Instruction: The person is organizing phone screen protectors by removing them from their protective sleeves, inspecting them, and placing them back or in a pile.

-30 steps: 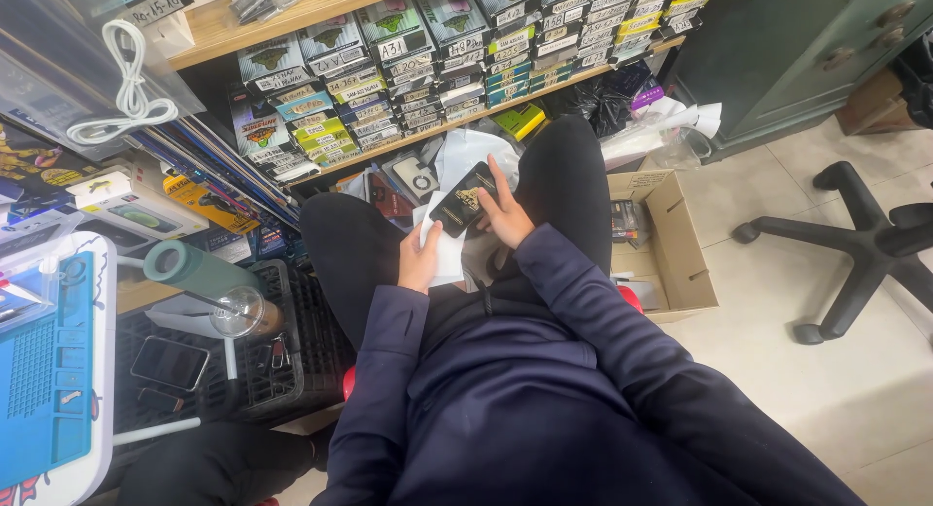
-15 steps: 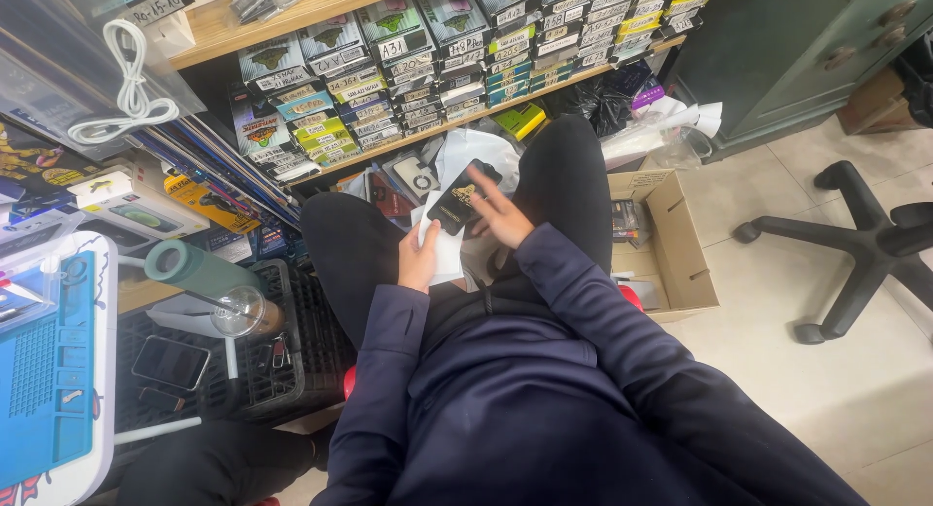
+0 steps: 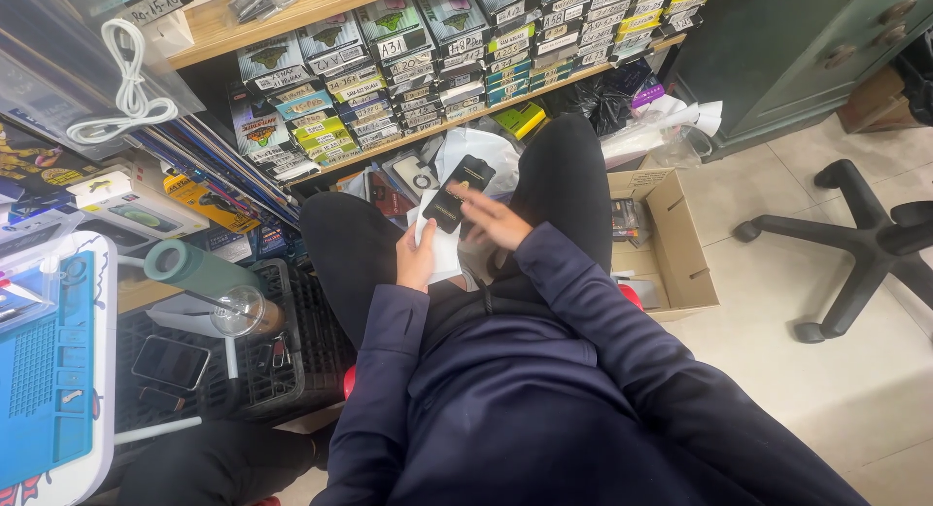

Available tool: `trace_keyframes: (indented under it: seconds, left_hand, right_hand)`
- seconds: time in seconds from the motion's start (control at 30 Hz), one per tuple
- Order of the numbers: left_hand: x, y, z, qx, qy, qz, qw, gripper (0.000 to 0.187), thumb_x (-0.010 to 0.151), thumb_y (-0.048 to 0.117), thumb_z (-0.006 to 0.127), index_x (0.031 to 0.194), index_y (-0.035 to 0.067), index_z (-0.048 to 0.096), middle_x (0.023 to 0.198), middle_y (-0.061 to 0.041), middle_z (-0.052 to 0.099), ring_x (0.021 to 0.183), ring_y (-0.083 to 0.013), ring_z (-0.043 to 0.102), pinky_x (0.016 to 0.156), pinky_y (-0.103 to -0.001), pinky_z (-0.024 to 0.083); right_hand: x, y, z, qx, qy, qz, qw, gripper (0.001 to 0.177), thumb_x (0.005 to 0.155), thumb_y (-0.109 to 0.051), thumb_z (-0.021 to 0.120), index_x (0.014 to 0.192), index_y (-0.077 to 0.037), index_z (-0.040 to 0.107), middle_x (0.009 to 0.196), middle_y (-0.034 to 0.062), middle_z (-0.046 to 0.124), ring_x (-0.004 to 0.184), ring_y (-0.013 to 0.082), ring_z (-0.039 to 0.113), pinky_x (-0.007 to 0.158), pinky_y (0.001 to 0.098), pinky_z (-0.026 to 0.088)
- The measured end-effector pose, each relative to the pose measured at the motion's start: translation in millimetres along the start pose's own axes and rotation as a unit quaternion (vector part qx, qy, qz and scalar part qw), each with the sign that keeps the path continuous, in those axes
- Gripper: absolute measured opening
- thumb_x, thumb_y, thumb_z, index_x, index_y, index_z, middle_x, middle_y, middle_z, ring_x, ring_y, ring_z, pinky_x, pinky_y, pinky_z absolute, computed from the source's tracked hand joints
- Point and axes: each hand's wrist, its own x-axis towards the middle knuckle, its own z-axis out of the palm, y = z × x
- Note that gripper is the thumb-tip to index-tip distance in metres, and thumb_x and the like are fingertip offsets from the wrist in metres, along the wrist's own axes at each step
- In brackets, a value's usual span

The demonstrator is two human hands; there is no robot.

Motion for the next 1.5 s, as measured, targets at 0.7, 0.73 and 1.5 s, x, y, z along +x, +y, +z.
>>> trace_keyframes:
  seconds: [0.7, 0.73, 1.5]
  left_hand:
    - [-54, 65, 12, -0.006, 0.016, -0.025, 1.000, 0.046, 0.101, 0.038, 0.065, 0.135, 0.006, 0.065, 0.114, -0.013, 0.068, 0.112, -0.0185, 0.061, 0.099, -0.042, 0.050]
    - [-52, 64, 12, -0.006, 0.016, -0.025, 1.000, 0.046, 0.101, 0.038, 0.065, 0.135, 0.006, 0.065, 0.114, -0.013, 0.068, 0.112, -0.0185, 0.061, 0.099, -0.042, 0.050]
    - [-40, 46, 10, 0.001, -0.027, -0.017, 0.999, 0.042, 0.100, 0.040, 0.069, 0.129, 0.010, 0.069, 0.103, -0.008, 0.067, 0.101, -0.0151, 0.062, 0.089, -0.038, 0.054]
  right_hand:
    - [14, 24, -6, 0.020, 0.070, -0.007, 0.997, 0.057, 0.109, -0.041, 0.045, 0.161, -0.036, 0.024, 0.128, 0.0247, 0.062, 0.089, 0.0273, 0.075, 0.085, 0.0438, 0.061]
    - [14, 24, -5, 0.021, 0.069, -0.007, 0.997, 0.057, 0.109, -0.041, 0.045, 0.161, -0.036, 0.024, 0.128, 0.0247, 0.062, 0.089, 0.0273, 0.075, 0.085, 0.0438, 0.061]
    - [16, 27, -9, 0.071, 0.154, -0.011, 0.985, 0.058, 0.109, -0.035, 0.046, 0.161, -0.034, 0.022, 0.126, 0.0223, 0.061, 0.083, 0.0236, 0.074, 0.079, 0.0375, 0.062]
